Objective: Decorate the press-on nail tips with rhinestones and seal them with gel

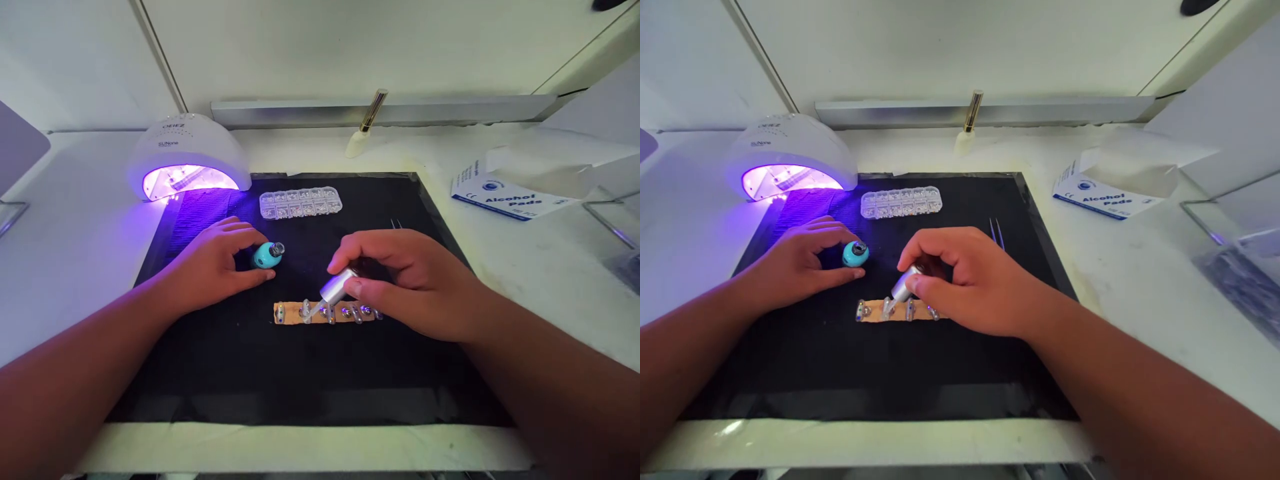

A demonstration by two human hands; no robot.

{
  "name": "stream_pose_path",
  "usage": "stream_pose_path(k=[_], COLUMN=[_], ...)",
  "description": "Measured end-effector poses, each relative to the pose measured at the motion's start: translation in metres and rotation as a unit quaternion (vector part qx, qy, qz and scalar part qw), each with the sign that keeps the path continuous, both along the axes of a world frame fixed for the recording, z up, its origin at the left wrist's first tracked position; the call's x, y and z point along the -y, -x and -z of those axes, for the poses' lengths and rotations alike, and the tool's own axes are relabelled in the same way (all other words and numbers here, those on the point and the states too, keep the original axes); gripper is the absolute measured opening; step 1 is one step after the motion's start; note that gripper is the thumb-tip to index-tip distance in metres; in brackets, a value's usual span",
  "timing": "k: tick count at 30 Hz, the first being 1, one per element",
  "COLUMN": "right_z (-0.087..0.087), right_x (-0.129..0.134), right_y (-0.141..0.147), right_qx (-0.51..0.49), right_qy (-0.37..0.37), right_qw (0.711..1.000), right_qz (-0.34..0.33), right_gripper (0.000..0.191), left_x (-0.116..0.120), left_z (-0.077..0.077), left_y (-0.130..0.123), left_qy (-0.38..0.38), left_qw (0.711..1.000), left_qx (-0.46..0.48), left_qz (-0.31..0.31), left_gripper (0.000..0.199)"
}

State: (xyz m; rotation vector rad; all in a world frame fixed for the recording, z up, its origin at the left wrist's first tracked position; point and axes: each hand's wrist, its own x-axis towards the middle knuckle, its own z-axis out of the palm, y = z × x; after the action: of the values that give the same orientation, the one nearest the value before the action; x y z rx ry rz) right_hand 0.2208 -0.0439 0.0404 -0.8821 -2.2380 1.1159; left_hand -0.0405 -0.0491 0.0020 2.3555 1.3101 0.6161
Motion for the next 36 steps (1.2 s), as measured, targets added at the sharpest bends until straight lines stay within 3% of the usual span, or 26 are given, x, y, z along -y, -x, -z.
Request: stream_pose_path(k=[9,36], right_z=[-0.0052,-0.0038], right_x=[0.0012,-0.0032], right_y=[0.0022,-0.0016], right_qx=[0.015,0.029], right_qy=[0.021,-0.026], right_qw=[1.000,0.998], right_qz=[0.014,0.048], right_gripper=[0.006,0.009], left_x=[0.0009,-0.0001], left_z=[-0.0022,-0.0003], left_y=[0.0004,0.0002], left_qy=[-0.011,-0.009], left_qw=[1.000,1.000], left_qx=[0.000,0.004], left_qz=[0.000,-0.001], left_gripper=[0.021,0.020])
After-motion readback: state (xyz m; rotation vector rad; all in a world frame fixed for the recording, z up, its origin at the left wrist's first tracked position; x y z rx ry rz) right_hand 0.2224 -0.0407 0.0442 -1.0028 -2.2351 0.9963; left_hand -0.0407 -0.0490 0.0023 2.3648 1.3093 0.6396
